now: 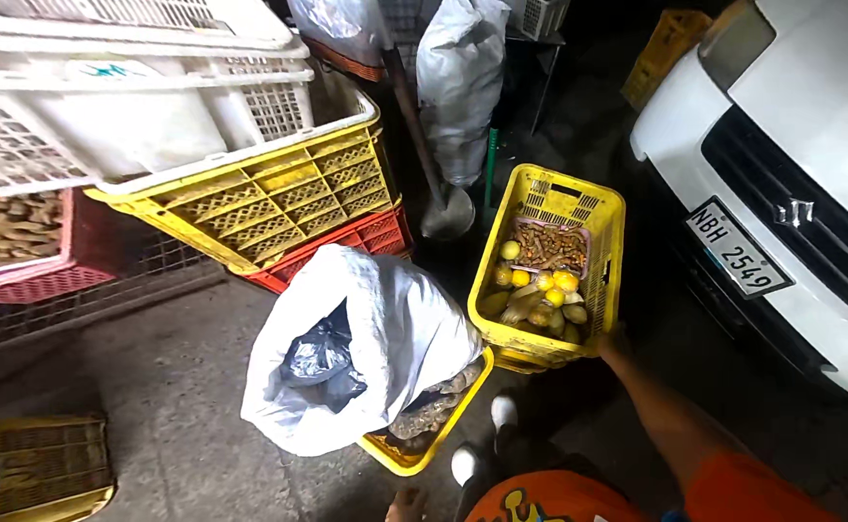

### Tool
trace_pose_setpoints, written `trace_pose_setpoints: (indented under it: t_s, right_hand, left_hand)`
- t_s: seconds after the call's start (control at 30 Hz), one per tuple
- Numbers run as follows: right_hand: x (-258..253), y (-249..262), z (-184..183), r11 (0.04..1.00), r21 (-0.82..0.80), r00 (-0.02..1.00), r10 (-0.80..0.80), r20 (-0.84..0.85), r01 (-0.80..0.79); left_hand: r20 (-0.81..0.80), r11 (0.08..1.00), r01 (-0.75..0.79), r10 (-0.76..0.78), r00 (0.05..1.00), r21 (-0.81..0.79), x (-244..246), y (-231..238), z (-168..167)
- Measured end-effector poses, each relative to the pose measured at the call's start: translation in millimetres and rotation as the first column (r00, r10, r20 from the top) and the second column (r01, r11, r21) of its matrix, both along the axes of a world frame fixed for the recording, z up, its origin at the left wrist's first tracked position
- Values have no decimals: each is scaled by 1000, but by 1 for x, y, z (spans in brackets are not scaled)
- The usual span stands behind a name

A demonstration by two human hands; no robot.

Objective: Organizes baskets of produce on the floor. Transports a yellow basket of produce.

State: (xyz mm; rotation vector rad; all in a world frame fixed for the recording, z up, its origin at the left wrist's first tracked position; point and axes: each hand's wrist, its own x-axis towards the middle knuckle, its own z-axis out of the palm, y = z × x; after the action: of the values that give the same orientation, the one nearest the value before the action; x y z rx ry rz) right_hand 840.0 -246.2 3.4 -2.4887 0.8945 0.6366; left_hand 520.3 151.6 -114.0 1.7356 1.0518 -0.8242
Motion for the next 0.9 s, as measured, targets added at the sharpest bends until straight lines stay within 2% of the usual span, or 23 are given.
trace_pose_setpoints:
  t_s: [0.23,0.3,0.37,0.47,0.53,0.57,0.63,0.77,0.83,0.9]
  right_hand:
    - [2,-15,-2,997,65,999,44,-2,-44]
    - [1,-24,-5,989,120,997,80,19,-82]
    - [0,-42,-9,958,213,981,188,41,-193]
    - [11,-86,-16,814,485,939,342,45,-320]
    - [28,-126,-18,697,659,899,432,-71,-282]
    - [37,-148,-21,670,666,865,496,-73,-328]
    - [60,-196,-22,679,567,812,582,-29,-466]
    - [117,-270,-8,798,432,880,474,-18,-421]
    - [152,-285,0,821,376,896,438,70,-430]
    - [191,-283,4,816,353,889,421,178,-457]
  left_hand:
    - [252,972,164,-118,960,-170,129,-109,62]
    - [306,968,97,-22,952,-231,169,-143,76]
    - [338,959,-58,155,928,-279,206,-178,78]
    - [379,882,-349,455,806,-317,263,-226,73]
    - [386,798,-539,602,699,-269,293,-255,68]
    - [397,754,-616,650,647,-230,304,-265,65]
    - [403,680,-724,699,591,-118,322,-278,57]
    - [341,632,-759,687,642,156,342,-290,68]
    - [332,614,-741,663,671,271,346,-292,72]
    - [350,581,-748,660,664,321,349,-293,72]
